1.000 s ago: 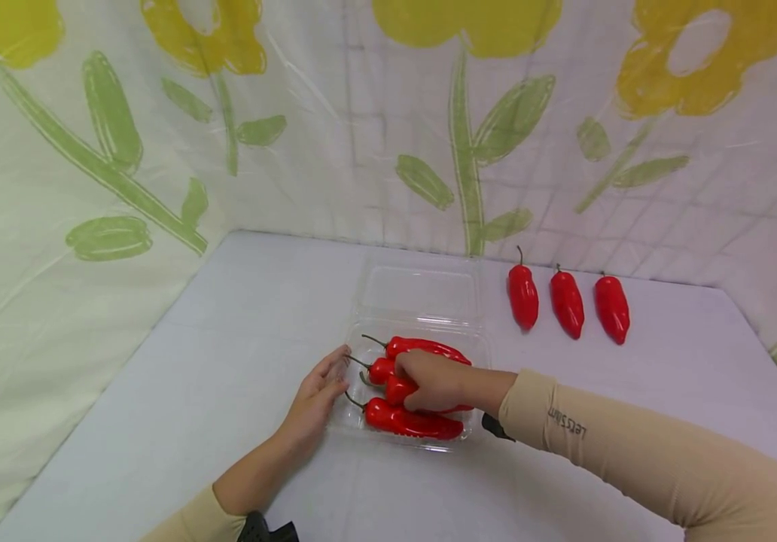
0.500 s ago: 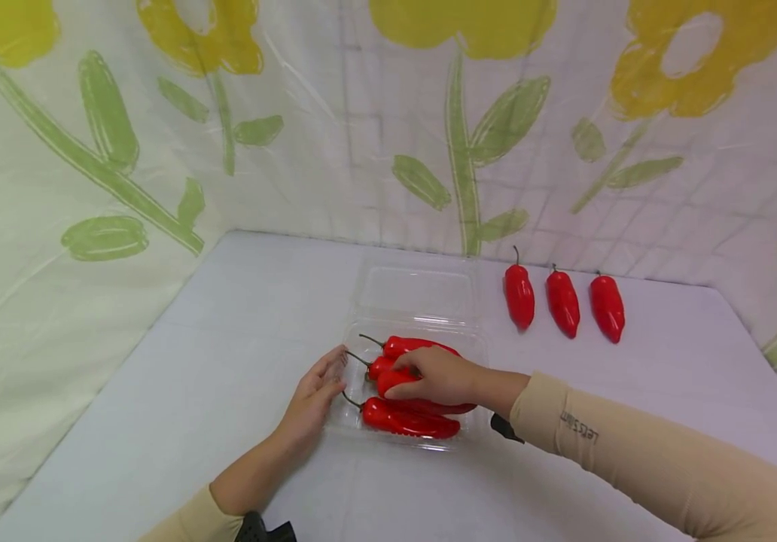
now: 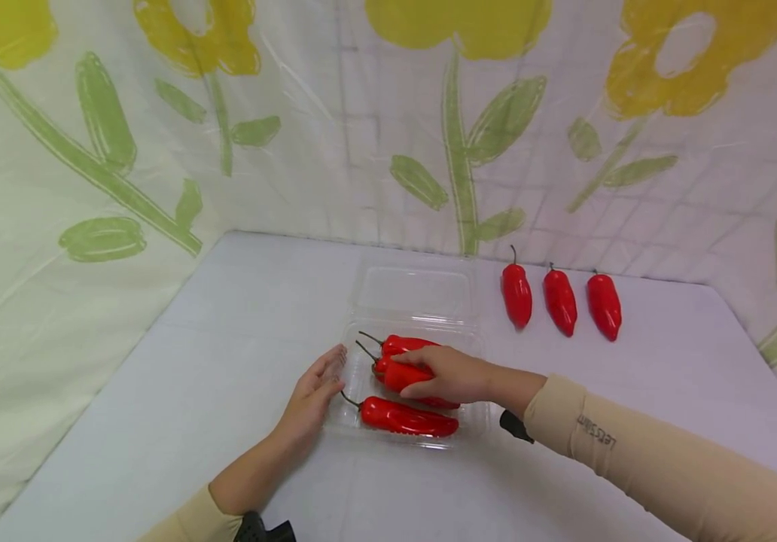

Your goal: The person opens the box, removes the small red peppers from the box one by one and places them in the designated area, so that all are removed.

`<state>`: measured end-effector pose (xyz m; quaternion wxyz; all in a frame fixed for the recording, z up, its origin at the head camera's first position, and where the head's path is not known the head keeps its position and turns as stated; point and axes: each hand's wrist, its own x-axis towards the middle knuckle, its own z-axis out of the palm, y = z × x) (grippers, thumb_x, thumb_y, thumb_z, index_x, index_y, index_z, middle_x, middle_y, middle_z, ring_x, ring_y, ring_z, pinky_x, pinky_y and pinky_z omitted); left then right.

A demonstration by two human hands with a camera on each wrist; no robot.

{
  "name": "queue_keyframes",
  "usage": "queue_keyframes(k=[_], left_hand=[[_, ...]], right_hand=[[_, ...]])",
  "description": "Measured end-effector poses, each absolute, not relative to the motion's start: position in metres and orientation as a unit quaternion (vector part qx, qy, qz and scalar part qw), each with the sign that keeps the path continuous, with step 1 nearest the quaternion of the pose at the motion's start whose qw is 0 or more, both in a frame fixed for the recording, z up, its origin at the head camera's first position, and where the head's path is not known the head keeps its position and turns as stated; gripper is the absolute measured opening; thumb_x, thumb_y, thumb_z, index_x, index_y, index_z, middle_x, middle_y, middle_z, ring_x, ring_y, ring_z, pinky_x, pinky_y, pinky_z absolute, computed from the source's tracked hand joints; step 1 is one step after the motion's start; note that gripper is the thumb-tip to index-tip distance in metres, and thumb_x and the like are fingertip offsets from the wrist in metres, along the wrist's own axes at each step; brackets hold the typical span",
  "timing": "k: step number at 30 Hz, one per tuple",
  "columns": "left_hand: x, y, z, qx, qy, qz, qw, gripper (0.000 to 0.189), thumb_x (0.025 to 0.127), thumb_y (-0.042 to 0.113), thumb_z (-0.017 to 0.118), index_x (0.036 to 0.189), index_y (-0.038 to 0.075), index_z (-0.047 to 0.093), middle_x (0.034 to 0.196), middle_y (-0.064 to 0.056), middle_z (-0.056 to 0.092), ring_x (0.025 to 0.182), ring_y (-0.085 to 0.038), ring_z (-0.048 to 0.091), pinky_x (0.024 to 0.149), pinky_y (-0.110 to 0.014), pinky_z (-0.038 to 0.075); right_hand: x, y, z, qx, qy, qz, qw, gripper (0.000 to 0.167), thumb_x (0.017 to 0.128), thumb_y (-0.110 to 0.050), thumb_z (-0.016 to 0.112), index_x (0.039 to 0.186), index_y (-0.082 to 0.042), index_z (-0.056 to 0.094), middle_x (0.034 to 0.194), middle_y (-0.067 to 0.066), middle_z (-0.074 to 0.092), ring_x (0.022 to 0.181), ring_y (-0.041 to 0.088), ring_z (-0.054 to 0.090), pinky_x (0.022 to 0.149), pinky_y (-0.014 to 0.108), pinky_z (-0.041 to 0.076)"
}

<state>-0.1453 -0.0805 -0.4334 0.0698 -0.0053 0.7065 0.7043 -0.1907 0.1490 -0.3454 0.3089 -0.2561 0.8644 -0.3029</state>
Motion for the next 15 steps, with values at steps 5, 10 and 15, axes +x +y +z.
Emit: queue_keyframes(k=[5, 10, 15], left_hand=[[-0.144, -0.081, -0.432, 0.000, 0.712, 0.699, 0.067, 0.054, 0.090, -0.002, 0.039, 0.144, 0.000, 0.029, 0.152, -0.016, 0.026, 0.143, -0.030, 0.019, 0.115, -0.045, 0.017], [-0.144, -0.081, -0.430, -0.012, 0.720, 0.690, 0.070, 0.054, 0.091, 0.001, 0.040, 0.144, 0.003, 0.030, 0.153, -0.013, 0.028, 0.143, -0.028, 0.020, 0.115, -0.045, 0.019], [-0.144, -0.080, -0.429, -0.011, 0.717, 0.693, 0.076, 0.054, 0.092, 0.001, 0.039, 0.144, 0.003, 0.029, 0.153, -0.013, 0.026, 0.144, -0.028, 0.018, 0.115, -0.044, 0.018]], right_hand=[[-0.191, 0.156, -0.339, -0.250, 0.863, -0.297, 0.324, 0.057, 0.085, -0.024, 0.065, 0.139, -0.020, 0.045, 0.124, 0.006, 0.054, 0.114, 0.025, 0.046, 0.079, 0.034, 0.056], [-0.193, 0.161, -0.336, -0.233, 0.880, -0.297, 0.288, 0.051, 0.078, -0.027, 0.073, 0.125, -0.012, 0.059, 0.111, 0.003, 0.062, 0.102, 0.020, 0.053, 0.074, 0.029, 0.057], [-0.194, 0.167, -0.336, -0.212, 0.894, -0.300, 0.257, 0.050, 0.074, -0.032, 0.076, 0.117, -0.010, 0.063, 0.104, 0.003, 0.064, 0.095, 0.018, 0.055, 0.071, 0.028, 0.057]])
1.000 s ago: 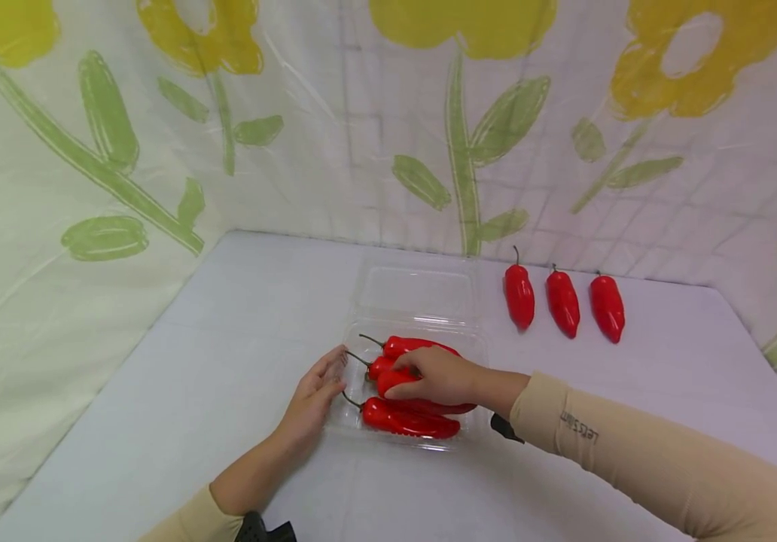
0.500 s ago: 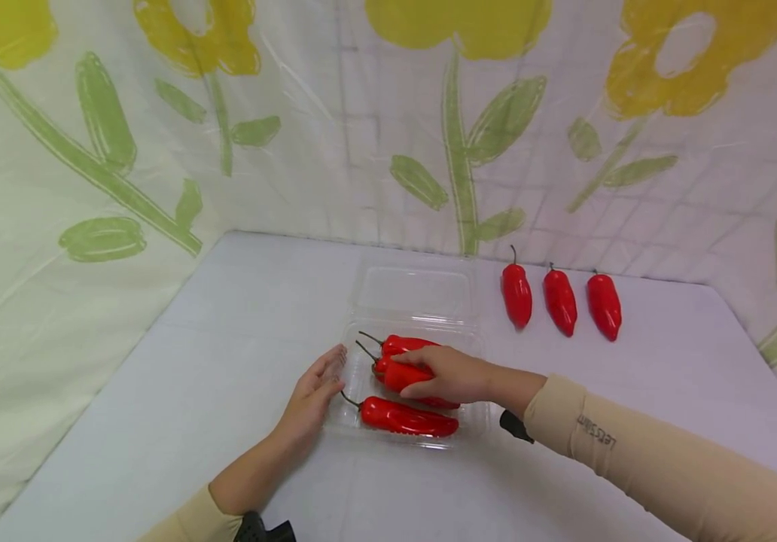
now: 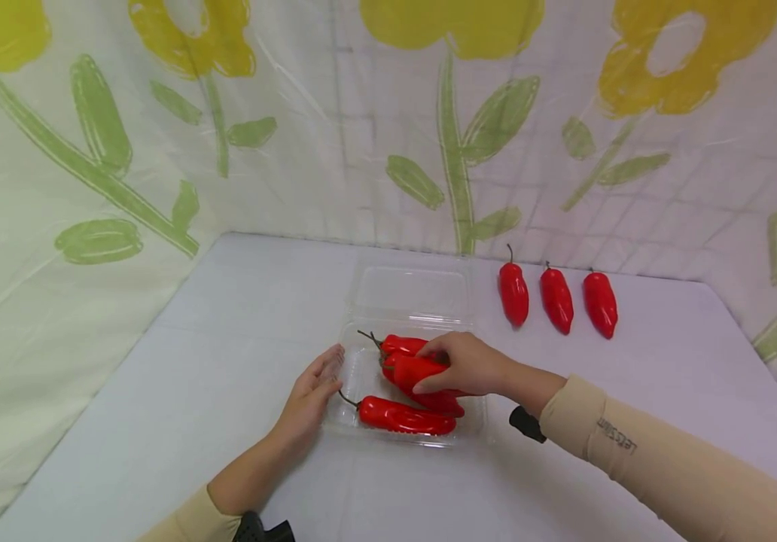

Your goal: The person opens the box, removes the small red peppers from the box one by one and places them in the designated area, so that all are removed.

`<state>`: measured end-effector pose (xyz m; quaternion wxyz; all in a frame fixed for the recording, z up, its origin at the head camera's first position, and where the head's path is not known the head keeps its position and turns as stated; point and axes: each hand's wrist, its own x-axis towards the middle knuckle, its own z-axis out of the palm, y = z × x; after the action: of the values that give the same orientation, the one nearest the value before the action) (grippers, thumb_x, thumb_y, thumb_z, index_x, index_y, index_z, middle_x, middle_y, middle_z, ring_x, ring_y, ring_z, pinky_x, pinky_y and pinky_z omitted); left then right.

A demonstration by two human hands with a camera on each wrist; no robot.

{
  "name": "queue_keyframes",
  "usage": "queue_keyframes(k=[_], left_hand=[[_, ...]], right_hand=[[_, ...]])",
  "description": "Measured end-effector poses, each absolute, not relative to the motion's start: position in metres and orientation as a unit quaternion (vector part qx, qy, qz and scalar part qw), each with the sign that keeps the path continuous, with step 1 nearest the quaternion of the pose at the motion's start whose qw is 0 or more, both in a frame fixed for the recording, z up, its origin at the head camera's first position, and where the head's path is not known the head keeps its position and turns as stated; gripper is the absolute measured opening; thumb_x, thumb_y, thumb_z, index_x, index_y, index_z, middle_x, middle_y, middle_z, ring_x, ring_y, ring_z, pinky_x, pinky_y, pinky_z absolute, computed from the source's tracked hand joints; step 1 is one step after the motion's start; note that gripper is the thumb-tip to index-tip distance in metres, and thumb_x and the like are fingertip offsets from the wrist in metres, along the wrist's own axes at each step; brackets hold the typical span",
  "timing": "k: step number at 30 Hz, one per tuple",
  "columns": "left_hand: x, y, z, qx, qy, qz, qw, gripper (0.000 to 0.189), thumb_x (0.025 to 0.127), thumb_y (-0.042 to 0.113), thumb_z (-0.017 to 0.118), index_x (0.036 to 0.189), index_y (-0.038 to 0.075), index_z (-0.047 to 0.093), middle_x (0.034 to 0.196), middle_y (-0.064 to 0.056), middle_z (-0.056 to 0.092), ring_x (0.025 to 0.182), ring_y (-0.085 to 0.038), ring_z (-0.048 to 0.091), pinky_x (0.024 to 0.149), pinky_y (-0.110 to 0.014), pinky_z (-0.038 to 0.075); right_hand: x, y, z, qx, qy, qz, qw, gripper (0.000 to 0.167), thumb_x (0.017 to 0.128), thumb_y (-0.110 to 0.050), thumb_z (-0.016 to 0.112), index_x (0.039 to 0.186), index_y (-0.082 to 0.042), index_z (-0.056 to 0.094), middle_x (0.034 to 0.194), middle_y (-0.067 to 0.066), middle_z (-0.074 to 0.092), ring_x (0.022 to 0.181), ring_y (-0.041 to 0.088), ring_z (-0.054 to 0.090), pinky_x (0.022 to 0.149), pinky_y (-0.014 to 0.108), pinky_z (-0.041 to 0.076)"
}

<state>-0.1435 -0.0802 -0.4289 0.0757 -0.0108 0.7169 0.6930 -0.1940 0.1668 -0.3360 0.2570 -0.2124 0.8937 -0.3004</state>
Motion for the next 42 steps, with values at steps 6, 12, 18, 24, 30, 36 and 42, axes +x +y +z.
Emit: queue_keyframes(k=[6, 12, 18, 24, 30, 36, 42], left_hand=[[-0.143, -0.081, -0.430, 0.005, 0.704, 0.707, 0.072, 0.055, 0.090, -0.002, 0.039, 0.144, 0.000, 0.027, 0.154, -0.016, 0.023, 0.144, -0.029, 0.015, 0.116, -0.044, 0.015], [-0.143, -0.082, -0.431, 0.009, 0.700, 0.710, 0.070, 0.057, 0.089, -0.003, 0.038, 0.144, -0.001, 0.026, 0.154, -0.016, 0.023, 0.144, -0.028, 0.014, 0.117, -0.043, 0.014], [-0.144, -0.083, -0.431, 0.004, 0.700, 0.711, 0.072, 0.056, 0.090, -0.002, 0.037, 0.145, 0.000, 0.026, 0.154, -0.015, 0.023, 0.144, -0.027, 0.015, 0.116, -0.043, 0.015], [-0.143, -0.084, -0.431, 0.002, 0.705, 0.706, 0.069, 0.056, 0.090, -0.002, 0.037, 0.144, 0.000, 0.026, 0.153, -0.016, 0.024, 0.144, -0.028, 0.016, 0.116, -0.043, 0.017], [-0.143, -0.084, -0.431, 0.002, 0.705, 0.706, 0.069, 0.055, 0.091, -0.002, 0.038, 0.144, 0.000, 0.027, 0.154, -0.015, 0.024, 0.144, -0.027, 0.016, 0.116, -0.042, 0.016], [-0.143, -0.085, -0.431, 0.001, 0.706, 0.705, 0.070, 0.055, 0.091, -0.001, 0.038, 0.144, 0.001, 0.027, 0.154, -0.015, 0.024, 0.144, -0.028, 0.016, 0.116, -0.044, 0.016], [-0.143, -0.085, -0.430, 0.003, 0.703, 0.708, 0.070, 0.055, 0.091, -0.001, 0.037, 0.145, 0.001, 0.026, 0.154, -0.015, 0.023, 0.144, -0.028, 0.016, 0.116, -0.043, 0.016]], right_hand=[[-0.192, 0.173, -0.334, -0.209, 0.892, -0.307, 0.257, 0.053, 0.075, -0.036, 0.074, 0.119, -0.009, 0.061, 0.101, 0.004, 0.062, 0.094, 0.020, 0.054, 0.067, 0.027, 0.056], [-0.193, 0.181, -0.330, -0.192, 0.883, -0.329, 0.275, 0.056, 0.081, -0.036, 0.069, 0.129, -0.011, 0.054, 0.100, 0.007, 0.059, 0.079, 0.018, 0.058, 0.061, 0.027, 0.057], [-0.196, 0.196, -0.324, -0.198, 0.883, -0.331, 0.267, 0.062, 0.088, -0.034, 0.059, 0.144, -0.016, 0.037, 0.118, 0.014, 0.054, 0.085, 0.020, 0.055, 0.064, 0.028, 0.055], [-0.197, 0.214, -0.318, -0.173, 0.883, -0.358, 0.248, 0.063, 0.093, -0.028, 0.051, 0.149, -0.017, 0.024, 0.132, 0.021, 0.043, 0.106, 0.028, 0.047, 0.072, 0.032, 0.055], [-0.202, 0.234, -0.315, -0.133, 0.892, -0.367, 0.229, 0.067, 0.093, -0.031, 0.051, 0.150, -0.018, 0.018, 0.127, 0.021, 0.045, 0.102, 0.026, 0.052, 0.073, 0.033, 0.055], [-0.209, 0.256, -0.316, -0.113, 0.909, -0.357, 0.183, 0.068, 0.094, -0.032, 0.049, 0.150, -0.012, 0.017, 0.118, 0.022, 0.052, 0.098, 0.026, 0.054, 0.072, 0.031, 0.055], [-0.219, 0.276, -0.320, -0.074, 0.921, -0.354, 0.143, 0.069, 0.095, -0.035, 0.048, 0.147, -0.001, 0.019, 0.123, 0.029, 0.049, 0.100, 0.030, 0.056, 0.073, 0.034, 0.057]])
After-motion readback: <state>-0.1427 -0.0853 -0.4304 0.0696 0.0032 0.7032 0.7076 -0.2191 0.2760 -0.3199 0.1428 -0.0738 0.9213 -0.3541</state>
